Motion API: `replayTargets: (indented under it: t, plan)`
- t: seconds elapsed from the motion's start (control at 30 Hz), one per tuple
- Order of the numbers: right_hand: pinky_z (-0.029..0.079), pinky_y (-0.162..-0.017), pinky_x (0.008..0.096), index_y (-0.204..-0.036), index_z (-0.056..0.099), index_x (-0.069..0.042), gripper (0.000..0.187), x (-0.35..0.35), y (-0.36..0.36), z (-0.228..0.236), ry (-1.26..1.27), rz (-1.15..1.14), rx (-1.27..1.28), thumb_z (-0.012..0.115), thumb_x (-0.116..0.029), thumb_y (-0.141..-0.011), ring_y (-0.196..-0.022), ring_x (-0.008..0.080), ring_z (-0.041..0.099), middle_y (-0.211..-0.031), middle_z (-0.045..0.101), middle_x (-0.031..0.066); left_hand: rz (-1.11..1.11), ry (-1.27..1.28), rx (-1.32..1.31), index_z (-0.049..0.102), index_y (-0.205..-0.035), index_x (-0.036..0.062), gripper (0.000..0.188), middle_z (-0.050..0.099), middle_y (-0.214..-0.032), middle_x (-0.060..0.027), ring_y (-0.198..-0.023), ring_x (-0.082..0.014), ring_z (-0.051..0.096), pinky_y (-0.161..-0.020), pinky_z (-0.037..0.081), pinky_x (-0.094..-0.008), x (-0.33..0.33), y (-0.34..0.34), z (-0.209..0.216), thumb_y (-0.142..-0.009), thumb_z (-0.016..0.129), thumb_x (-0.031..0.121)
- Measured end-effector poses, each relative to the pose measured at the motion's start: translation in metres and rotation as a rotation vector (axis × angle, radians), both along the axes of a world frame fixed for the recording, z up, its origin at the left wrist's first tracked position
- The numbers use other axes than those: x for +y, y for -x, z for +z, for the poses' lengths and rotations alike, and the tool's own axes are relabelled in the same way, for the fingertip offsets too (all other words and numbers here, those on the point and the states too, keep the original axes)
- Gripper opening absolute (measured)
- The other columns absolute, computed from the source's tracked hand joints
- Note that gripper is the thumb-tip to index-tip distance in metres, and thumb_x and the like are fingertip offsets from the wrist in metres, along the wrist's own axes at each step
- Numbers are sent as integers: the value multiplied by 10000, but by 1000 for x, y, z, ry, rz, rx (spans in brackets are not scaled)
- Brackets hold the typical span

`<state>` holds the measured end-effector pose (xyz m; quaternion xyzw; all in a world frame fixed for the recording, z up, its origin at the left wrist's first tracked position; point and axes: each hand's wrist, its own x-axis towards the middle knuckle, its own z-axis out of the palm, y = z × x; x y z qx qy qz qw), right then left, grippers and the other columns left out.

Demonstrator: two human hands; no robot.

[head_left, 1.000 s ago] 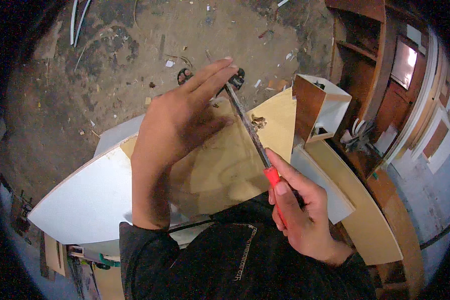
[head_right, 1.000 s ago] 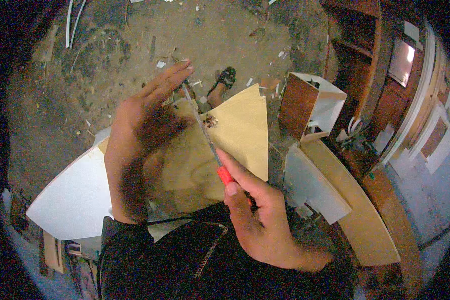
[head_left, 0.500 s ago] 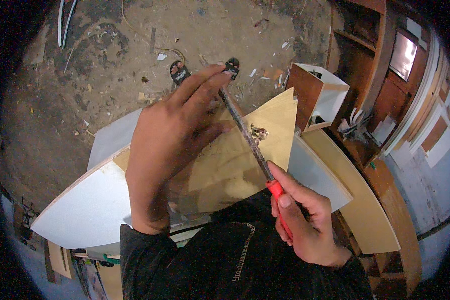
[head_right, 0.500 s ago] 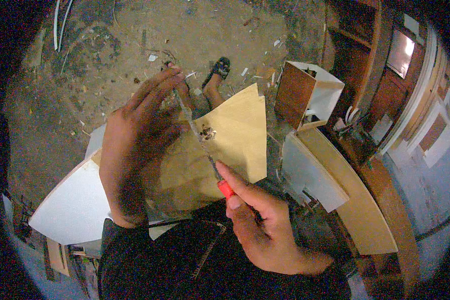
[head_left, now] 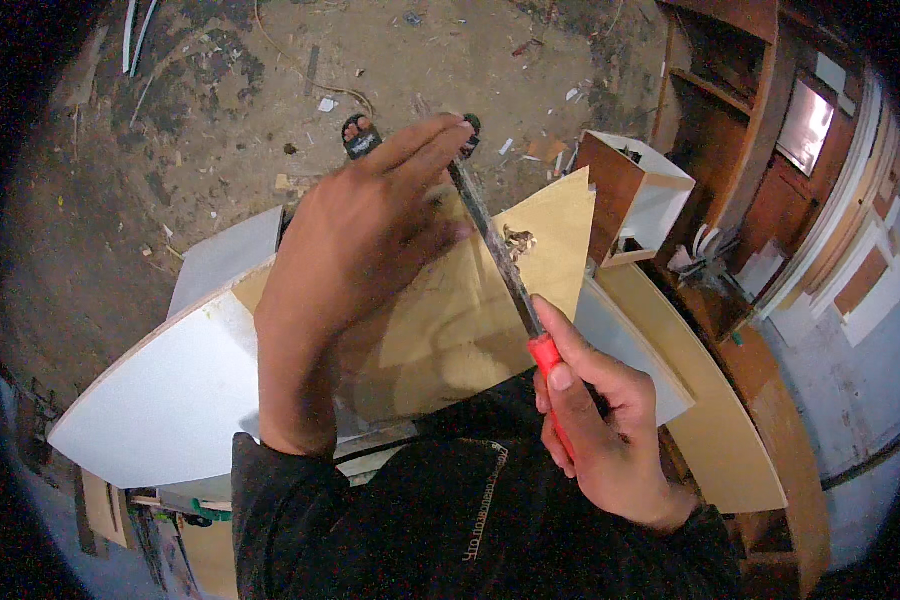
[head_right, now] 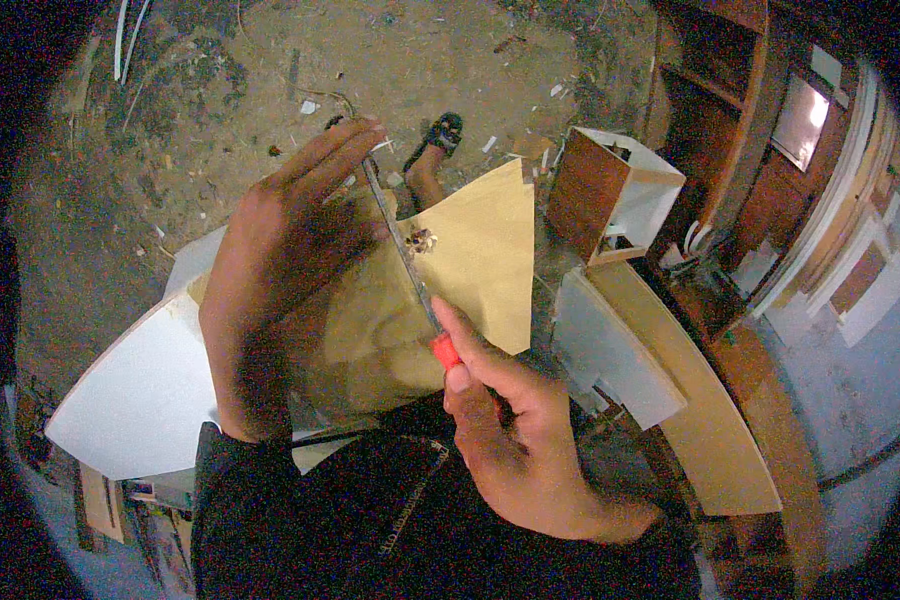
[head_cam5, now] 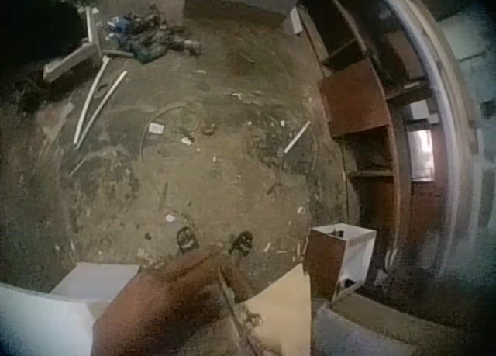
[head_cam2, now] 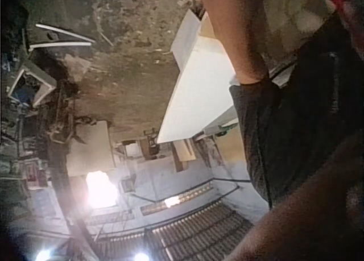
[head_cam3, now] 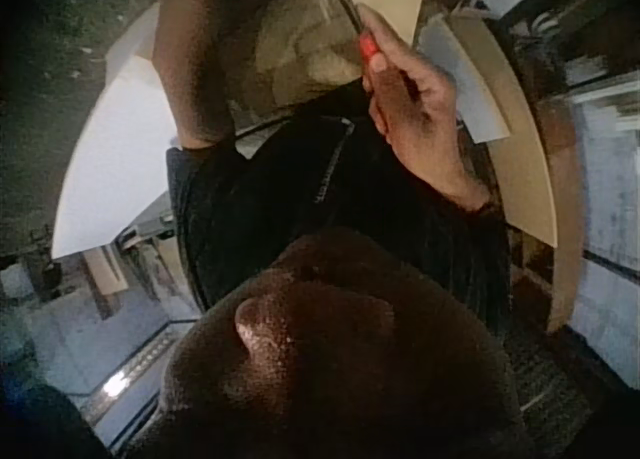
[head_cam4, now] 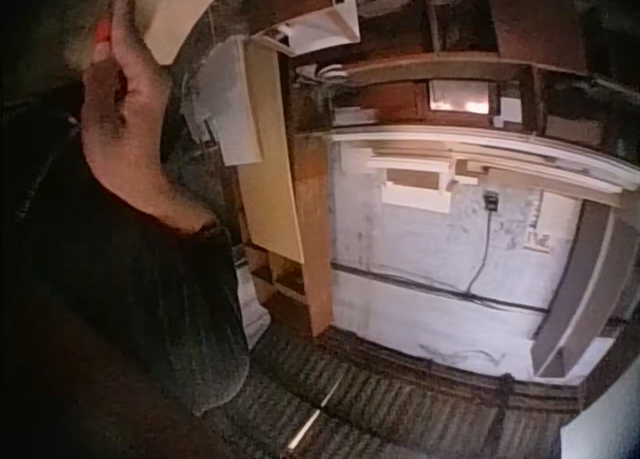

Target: The person aligns a veneer sheet onto a white board, rubs it with a block to secure the adhesive, and uses shears to trim the excess material from the edges.

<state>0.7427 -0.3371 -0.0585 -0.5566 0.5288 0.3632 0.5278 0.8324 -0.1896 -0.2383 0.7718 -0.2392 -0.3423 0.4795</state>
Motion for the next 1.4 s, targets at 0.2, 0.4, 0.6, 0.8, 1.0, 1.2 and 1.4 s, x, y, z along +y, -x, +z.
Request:
replayTargets:
  t: [0.2,0.4,0.6,0.8,1.0,1.2,1.4]
  plan:
    - [341,-429,187,-1512,418,-82,481,2,4,-10,-10,105,-64,458,-285,-1078,-502,37,421,-825,513,22,5,-6,52,563,-1374,108,711,572,-1389,-171,-1225,-389,578,-979,519,-417,3,0,-8,-704,786,26]
    - [337,-458,192,-1485,458,-68,450,1,1,-12,45,119,-46,478,-234,-1068,-527,31,412,-791,510,-15,-57,-73,-40,496,-1415,106,759,551,-1414,-145,-1134,-371,612,-920,525,-430,0,5,-10,-721,802,129]
    - [346,-567,210,-1452,501,-61,419,-11,-5,-22,42,150,-65,516,-126,-1039,-670,29,405,-792,544,-57,-83,-150,-159,438,-1435,86,846,547,-1416,-119,-1011,-356,667,-843,548,-444,1,9,-13,-708,835,259]
    - [336,-394,204,-1492,448,-75,452,-9,-6,-30,-36,107,-72,485,-219,-1066,-450,48,432,-745,481,-12,-140,-200,-163,451,-1409,69,798,588,-1354,-139,-984,-398,663,-864,543,-468,-5,3,-14,-725,811,268]
    - [340,-391,209,-1489,449,-69,446,0,-2,-38,-31,79,-79,476,-200,-1064,-450,48,430,-739,475,-16,-94,-117,-143,518,-1371,41,586,597,-1328,-200,-1026,-434,637,-889,522,-476,-4,4,-20,-824,664,191]
    - [345,-388,216,-1486,450,-62,440,5,1,-49,-25,74,-110,466,-177,-1062,-450,47,427,-732,468,-21,-36,-176,-216,562,-1330,55,461,673,-1134,-219,-960,-436,648,-862,513,-506,-5,13,-31,-928,503,273]
    - [349,-384,222,-1481,457,-63,432,3,0,-68,14,98,-150,452,-163,-1061,-452,47,425,-732,464,-24,7,-302,-111,592,-1312,69,440,685,-1033,-253,-943,-442,648,-850,508,-511,-10,14,-6,-971,457,312]
